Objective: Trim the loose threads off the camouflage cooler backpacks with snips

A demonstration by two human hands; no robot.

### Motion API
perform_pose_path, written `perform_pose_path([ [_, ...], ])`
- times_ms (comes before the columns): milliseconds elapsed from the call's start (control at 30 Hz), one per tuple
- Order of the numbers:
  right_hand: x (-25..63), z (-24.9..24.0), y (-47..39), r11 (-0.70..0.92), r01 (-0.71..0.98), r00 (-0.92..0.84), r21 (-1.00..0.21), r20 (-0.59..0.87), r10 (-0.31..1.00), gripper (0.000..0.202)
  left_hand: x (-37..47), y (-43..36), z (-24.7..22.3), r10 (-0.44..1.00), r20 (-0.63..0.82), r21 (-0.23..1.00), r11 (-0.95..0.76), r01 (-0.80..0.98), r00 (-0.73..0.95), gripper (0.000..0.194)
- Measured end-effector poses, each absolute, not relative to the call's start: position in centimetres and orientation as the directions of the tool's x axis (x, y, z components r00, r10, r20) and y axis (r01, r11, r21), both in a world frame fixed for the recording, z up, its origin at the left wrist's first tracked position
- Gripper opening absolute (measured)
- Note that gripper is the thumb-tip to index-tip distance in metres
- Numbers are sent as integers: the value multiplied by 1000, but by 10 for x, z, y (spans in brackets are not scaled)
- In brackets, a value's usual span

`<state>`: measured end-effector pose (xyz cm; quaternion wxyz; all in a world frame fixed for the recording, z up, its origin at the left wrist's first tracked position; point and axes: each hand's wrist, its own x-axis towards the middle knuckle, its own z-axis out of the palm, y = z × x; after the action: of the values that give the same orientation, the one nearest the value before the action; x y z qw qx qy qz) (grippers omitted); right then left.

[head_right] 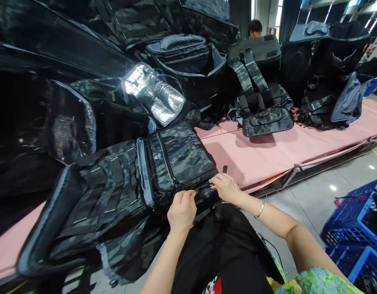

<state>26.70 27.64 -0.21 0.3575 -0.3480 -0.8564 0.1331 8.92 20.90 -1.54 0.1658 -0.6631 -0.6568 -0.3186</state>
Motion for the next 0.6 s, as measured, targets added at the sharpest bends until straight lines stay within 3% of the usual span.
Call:
perform_pose_path([
  [233, 260, 12, 278, 743, 609, -622, -277, 414, 664, 8, 93, 212, -15, 756, 649, 210, -68, 975, -87, 17],
  [367, 254, 13, 279, 761, 602, -659, -243, 386, 645, 8, 93, 211, -14, 752, 653, 230, -81, 970, -92, 16],
  [500, 248, 4, 282, 756, 586, -642, -292, 402, 653, 8, 93, 211, -13, 749, 654, 267, -101, 958, -104, 16],
  [600, 250, -3, 283, 733, 512, -591, -448, 436, 679, 4, 92, 210, -12, 741, 663, 315, -146, 938, -107, 15],
])
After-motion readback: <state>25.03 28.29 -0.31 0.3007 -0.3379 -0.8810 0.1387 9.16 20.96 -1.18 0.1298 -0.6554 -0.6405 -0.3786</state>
